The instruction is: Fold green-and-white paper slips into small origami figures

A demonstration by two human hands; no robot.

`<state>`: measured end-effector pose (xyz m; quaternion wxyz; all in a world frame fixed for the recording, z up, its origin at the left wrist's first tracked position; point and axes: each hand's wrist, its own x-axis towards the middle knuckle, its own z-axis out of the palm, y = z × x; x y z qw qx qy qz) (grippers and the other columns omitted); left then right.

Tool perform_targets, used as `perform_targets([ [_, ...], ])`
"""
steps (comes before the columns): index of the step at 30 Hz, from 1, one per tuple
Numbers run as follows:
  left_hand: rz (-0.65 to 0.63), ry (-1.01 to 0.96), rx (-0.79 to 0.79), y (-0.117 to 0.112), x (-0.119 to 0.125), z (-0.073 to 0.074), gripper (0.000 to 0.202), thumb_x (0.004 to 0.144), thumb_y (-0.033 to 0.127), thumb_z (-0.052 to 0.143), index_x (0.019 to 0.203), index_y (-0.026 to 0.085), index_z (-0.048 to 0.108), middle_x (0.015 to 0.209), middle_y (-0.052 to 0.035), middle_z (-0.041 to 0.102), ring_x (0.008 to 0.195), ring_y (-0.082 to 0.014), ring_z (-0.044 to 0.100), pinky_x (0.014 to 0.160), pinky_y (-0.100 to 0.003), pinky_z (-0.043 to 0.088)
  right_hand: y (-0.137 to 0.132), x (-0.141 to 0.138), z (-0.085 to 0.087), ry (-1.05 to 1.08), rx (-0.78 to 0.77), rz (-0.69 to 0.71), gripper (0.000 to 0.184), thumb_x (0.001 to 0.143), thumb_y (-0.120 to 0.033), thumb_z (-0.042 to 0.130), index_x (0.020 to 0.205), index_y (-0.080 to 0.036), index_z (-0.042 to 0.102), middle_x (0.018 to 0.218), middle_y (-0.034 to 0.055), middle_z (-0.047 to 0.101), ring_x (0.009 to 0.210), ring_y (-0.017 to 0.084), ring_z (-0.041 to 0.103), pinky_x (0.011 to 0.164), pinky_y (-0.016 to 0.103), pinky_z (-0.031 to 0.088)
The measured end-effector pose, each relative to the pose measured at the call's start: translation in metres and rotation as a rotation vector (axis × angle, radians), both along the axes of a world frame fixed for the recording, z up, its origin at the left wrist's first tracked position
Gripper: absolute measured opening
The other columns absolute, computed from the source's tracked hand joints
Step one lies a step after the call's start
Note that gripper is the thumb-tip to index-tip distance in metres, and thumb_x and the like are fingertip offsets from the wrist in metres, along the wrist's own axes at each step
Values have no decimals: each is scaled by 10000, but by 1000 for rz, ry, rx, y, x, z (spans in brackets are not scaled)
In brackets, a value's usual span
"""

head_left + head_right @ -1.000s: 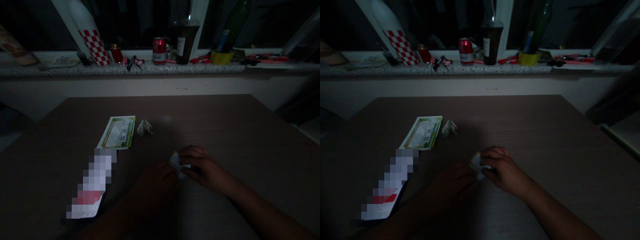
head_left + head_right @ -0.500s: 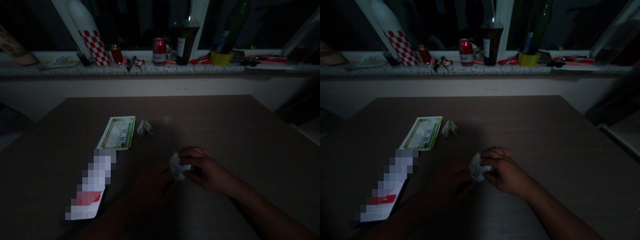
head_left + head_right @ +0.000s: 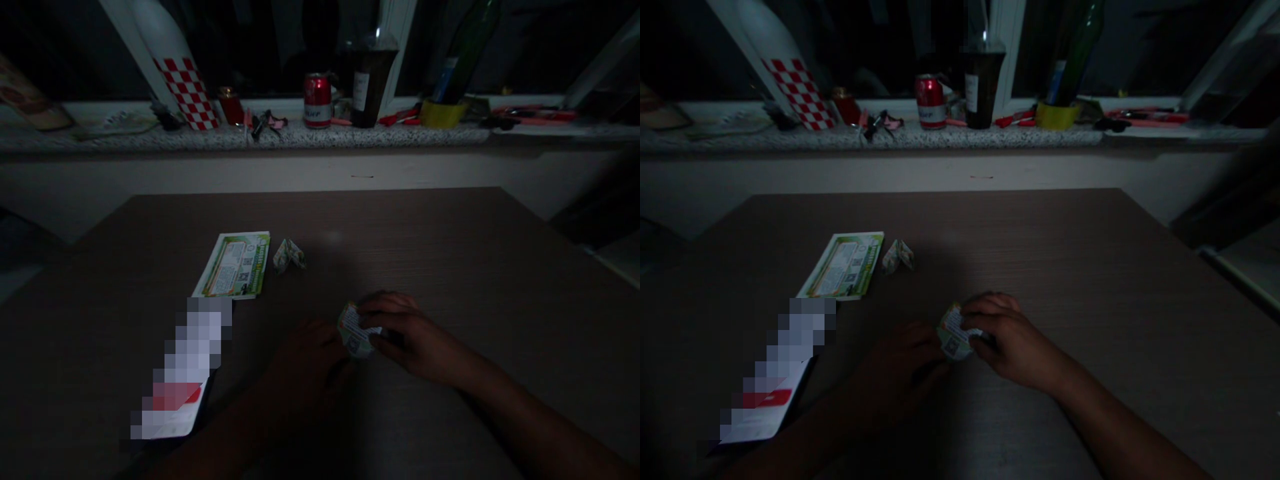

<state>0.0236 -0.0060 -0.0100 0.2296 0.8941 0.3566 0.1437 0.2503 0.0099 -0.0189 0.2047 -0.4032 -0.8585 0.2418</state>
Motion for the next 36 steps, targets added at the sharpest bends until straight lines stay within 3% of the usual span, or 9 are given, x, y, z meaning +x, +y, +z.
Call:
perform_targets([
  [18,59,48,-4,-1,2,-3,179,915,187,471,971,187,641,938,-53,643,859,-201,565,796,-362,432,-3,-1,2,-4,27,-24,308,791,-136,646,1073,-258,662,1165,47,641,1127,230,555,993,440,373],
  [30,281,206,-25,1,13,-1,187,898,201,464,846,163,639,846,-68,656,807,-219,584,763,-377,427,-5,-4,-3,-2,36,-90,345,716,-127,695,1036,-255,679,1168,44,655,1129,238,565,997,445,361],
  [36,305,234,13,1,17,-2,175,878,201,476,840,164,643,817,-69,658,785,-222,596,754,-378,433,-5,-5,-1,-3,14,-103,244,802,-140,634,1010,-256,688,1167,45,657,1125,232,572,992,451,376],
])
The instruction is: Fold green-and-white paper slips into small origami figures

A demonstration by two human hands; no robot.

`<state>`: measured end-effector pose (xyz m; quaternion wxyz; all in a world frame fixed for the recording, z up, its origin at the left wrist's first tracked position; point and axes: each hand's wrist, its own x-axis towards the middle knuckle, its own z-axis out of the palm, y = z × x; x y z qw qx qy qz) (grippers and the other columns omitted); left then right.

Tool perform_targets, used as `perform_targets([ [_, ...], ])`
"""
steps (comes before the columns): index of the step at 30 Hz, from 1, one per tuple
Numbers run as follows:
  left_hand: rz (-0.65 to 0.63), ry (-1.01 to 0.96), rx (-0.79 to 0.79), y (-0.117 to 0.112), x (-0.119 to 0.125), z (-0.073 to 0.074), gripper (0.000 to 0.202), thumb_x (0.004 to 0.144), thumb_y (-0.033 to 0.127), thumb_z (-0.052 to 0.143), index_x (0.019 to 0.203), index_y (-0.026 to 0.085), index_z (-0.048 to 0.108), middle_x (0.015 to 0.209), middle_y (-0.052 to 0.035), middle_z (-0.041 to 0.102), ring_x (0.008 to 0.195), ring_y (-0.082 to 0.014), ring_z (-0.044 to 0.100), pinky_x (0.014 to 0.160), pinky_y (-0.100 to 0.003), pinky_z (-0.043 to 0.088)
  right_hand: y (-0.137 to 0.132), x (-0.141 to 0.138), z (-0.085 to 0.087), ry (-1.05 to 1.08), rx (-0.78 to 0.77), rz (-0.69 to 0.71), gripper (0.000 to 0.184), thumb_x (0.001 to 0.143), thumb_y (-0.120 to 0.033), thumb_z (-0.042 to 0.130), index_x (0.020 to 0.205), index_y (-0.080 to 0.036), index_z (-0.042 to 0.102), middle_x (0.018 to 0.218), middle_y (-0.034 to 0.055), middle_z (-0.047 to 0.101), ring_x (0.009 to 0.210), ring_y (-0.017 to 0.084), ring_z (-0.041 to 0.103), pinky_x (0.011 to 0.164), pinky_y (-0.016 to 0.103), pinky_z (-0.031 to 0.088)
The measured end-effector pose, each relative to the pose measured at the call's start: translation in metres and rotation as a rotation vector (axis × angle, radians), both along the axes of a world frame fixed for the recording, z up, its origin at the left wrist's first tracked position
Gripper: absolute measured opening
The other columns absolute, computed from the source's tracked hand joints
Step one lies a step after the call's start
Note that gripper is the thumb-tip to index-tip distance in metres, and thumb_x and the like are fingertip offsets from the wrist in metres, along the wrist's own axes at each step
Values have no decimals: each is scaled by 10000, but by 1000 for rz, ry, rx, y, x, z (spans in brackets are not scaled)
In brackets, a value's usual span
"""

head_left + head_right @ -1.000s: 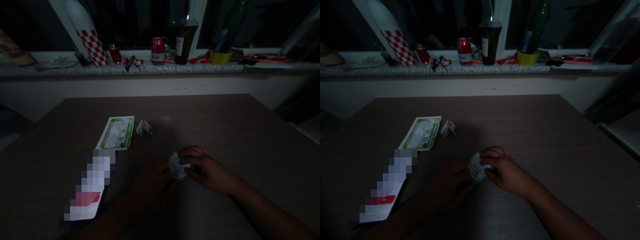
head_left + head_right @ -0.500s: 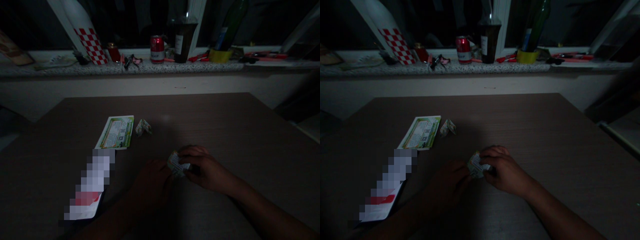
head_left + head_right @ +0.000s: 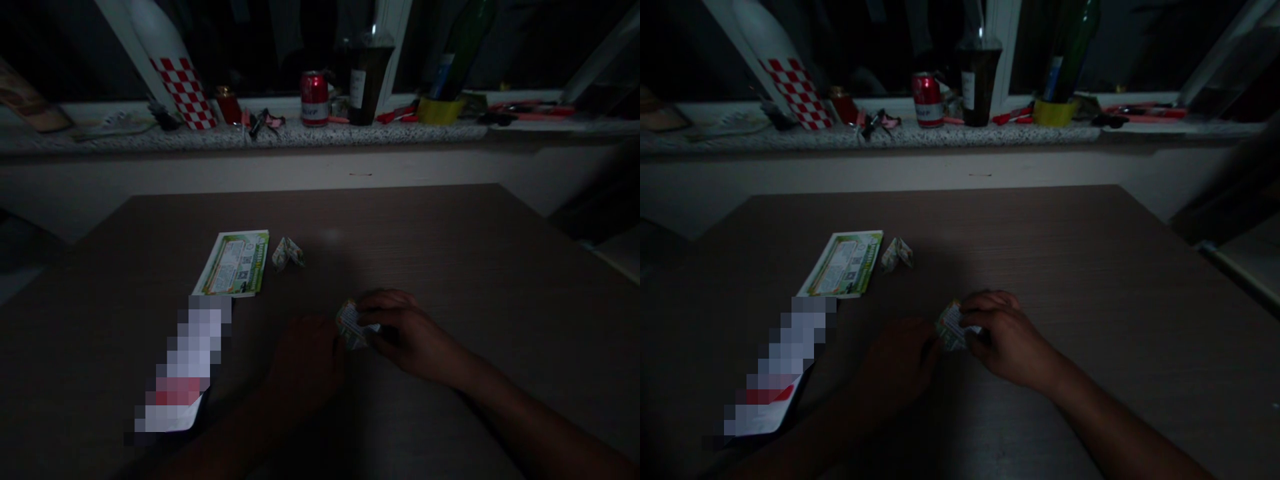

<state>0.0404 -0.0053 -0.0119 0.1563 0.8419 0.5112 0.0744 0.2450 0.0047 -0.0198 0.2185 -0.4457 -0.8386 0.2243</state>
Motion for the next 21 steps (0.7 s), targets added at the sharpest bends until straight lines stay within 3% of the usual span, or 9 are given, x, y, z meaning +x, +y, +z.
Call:
perform_targets([
  [5,0,22,-7,2,2,2,176,870,212,489,817,168,651,801,-70,671,766,-216,606,750,-369,435,0,-2,-4,1,25,-30,232,776,-247,725,1005,-260,690,1144,44,669,1104,244,586,982,459,382],
  [21,-8,56,-63,6,2,8,198,872,210,468,813,164,650,814,-83,701,761,-237,650,731,-376,456,0,-2,-11,8,28,-39,234,766,-214,735,990,-277,714,1145,45,680,1096,248,597,970,480,402],
])
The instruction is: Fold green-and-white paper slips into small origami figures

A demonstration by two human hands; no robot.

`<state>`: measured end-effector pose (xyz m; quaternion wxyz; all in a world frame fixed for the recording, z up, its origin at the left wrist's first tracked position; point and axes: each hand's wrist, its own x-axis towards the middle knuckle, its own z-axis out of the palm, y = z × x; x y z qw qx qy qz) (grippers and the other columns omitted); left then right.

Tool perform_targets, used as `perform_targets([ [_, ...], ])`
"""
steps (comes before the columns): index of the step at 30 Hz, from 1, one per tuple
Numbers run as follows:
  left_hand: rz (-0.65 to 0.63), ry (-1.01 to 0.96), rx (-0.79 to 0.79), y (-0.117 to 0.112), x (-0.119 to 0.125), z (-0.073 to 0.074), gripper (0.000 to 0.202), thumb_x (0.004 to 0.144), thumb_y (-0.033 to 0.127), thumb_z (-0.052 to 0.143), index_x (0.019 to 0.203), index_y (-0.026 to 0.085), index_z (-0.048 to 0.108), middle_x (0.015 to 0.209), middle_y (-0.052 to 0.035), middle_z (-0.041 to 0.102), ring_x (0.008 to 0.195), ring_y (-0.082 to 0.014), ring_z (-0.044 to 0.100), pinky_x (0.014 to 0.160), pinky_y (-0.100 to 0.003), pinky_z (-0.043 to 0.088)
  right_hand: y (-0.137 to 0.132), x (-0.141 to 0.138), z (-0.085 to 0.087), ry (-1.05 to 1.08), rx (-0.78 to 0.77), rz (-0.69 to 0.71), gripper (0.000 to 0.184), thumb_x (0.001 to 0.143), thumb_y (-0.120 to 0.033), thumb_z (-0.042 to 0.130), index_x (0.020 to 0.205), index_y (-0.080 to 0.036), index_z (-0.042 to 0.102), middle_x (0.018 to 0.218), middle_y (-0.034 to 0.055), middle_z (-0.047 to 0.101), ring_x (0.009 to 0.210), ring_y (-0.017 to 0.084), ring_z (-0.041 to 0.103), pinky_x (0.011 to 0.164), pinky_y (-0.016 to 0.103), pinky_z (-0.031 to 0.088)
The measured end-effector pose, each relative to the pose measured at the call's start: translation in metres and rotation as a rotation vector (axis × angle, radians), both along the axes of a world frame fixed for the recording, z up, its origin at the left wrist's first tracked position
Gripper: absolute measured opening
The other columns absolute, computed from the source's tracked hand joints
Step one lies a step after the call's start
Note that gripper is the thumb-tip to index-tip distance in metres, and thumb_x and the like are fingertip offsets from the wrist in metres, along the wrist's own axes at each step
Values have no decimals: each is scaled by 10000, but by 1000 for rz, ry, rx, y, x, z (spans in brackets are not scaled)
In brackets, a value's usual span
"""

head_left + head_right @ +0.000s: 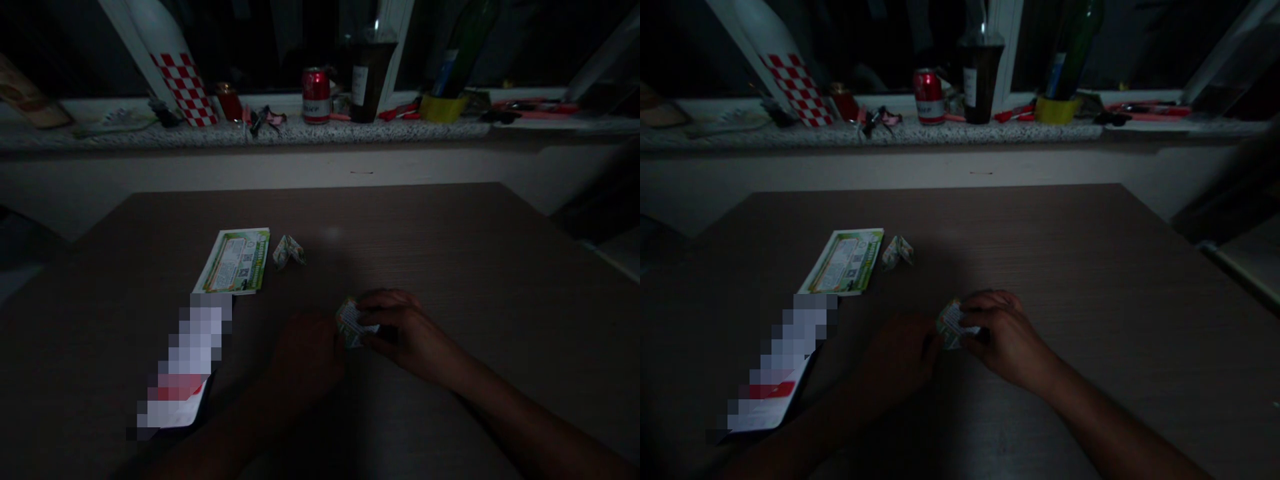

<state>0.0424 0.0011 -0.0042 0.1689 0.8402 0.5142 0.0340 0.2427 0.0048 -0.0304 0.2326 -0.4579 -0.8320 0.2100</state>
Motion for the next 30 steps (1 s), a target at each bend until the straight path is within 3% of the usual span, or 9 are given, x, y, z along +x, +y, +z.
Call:
perform_targets([
  [20,-4,49,42,1,0,-3,206,864,206,451,816,151,644,818,-100,695,745,-259,654,703,-393,476,-5,-5,2,-11,7,-52,265,761,-188,713,1007,-285,698,1148,29,671,1099,249,580,968,471,370],
  [26,2,74,-7,1,2,0,233,885,224,423,836,160,642,844,-88,700,771,-250,654,726,-389,469,-11,-7,9,-60,-4,-2,457,773,-72,633,1128,-358,671,1215,37,605,1164,250,513,998,473,316],
  [30,-23,106,0,1,1,3,235,894,230,420,852,164,643,855,-86,697,781,-235,647,737,-368,452,-12,-8,12,-106,-5,19,468,802,-92,604,1175,-371,652,1244,54,576,1188,261,483,1008,476,303],
])
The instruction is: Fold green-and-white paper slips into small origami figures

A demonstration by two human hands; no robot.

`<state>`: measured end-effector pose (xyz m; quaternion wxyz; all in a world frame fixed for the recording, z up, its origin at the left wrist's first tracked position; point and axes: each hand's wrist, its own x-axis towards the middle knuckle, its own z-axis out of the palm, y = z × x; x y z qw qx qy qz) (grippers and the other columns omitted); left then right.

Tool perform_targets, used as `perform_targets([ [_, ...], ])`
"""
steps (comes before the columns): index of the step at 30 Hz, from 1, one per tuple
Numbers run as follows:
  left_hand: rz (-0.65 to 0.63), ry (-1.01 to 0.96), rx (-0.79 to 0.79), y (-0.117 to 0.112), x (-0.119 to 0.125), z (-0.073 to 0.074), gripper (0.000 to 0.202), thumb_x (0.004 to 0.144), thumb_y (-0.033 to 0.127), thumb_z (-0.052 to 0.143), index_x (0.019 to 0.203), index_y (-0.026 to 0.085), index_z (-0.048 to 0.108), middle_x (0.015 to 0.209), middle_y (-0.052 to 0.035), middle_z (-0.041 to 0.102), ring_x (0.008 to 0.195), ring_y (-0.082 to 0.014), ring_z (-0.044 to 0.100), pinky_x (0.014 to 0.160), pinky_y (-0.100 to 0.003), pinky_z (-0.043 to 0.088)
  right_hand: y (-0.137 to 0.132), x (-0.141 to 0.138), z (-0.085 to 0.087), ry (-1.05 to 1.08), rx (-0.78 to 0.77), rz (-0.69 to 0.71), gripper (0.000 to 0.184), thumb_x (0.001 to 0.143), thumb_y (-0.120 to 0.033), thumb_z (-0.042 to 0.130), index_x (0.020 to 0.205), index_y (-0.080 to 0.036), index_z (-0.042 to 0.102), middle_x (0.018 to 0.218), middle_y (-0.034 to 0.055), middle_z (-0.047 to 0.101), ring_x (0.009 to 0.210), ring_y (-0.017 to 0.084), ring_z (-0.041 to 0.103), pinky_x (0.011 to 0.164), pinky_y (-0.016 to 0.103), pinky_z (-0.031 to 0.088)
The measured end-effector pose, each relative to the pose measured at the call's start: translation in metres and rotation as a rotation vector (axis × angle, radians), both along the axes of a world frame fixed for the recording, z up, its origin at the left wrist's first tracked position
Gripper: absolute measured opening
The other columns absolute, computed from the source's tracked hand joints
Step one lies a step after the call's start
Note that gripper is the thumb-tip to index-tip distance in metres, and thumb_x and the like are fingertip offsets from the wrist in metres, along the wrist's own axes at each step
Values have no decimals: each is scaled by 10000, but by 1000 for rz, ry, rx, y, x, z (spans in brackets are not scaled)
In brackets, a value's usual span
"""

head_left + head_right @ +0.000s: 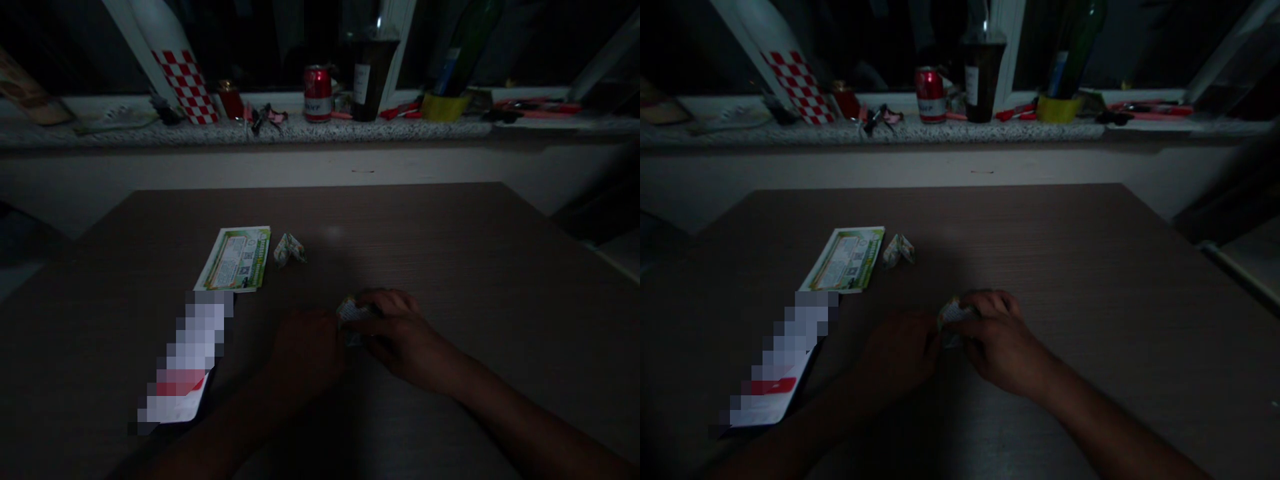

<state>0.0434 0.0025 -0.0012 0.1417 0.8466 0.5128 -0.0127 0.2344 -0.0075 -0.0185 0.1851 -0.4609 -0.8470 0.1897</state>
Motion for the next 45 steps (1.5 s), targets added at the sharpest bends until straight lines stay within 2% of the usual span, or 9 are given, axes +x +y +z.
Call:
perform_targets([
  [5,-32,11,53,-1,-2,-1,253,898,272,423,866,168,651,859,-90,687,785,-248,638,744,-399,447,1,-2,2,-29,6,-9,442,788,-127,633,1154,-374,666,1221,56,577,1180,269,477,1002,480,301],
  [11,-13,10,60,-2,1,-2,394,883,494,460,945,163,666,858,-101,686,809,-273,643,774,-436,447,2,-4,5,-41,-7,-13,442,765,-129,652,1133,-373,676,1222,55,572,1173,283,471,990,488,307],
  [21,15,33,67,0,3,-2,457,873,538,445,875,145,679,823,-119,694,797,-288,658,781,-457,448,3,-1,3,-51,-6,9,456,776,-121,637,1140,-394,664,1246,41,559,1174,269,475,984,482,309],
  [28,23,56,12,4,-1,5,398,858,487,468,799,152,676,796,-114,704,766,-276,666,748,-415,463,4,0,2,-68,8,15,430,778,-129,638,1126,-379,677,1246,44,567,1184,274,478,989,480,311],
  [32,72,63,-92,7,-9,13,380,841,483,488,741,167,674,756,-94,704,694,-251,657,696,-380,463,4,0,3,-68,7,21,437,782,-125,623,1138,-373,672,1239,46,569,1175,264,485,989,470,308],
  [38,127,49,-191,8,-19,21,252,793,385,559,753,179,699,796,-77,719,712,-230,657,651,-330,447,2,1,4,-56,7,20,422,779,-119,619,1114,-368,682,1237,43,566,1183,259,477,1001,472,292],
  [45,65,24,-115,7,-21,17,233,810,341,543,760,177,701,793,-75,716,723,-234,652,677,-339,450,0,-18,-8,50,58,-135,192,758,-308,733,950,-301,733,1119,67,610,1116,284,518,960,478,327],
])
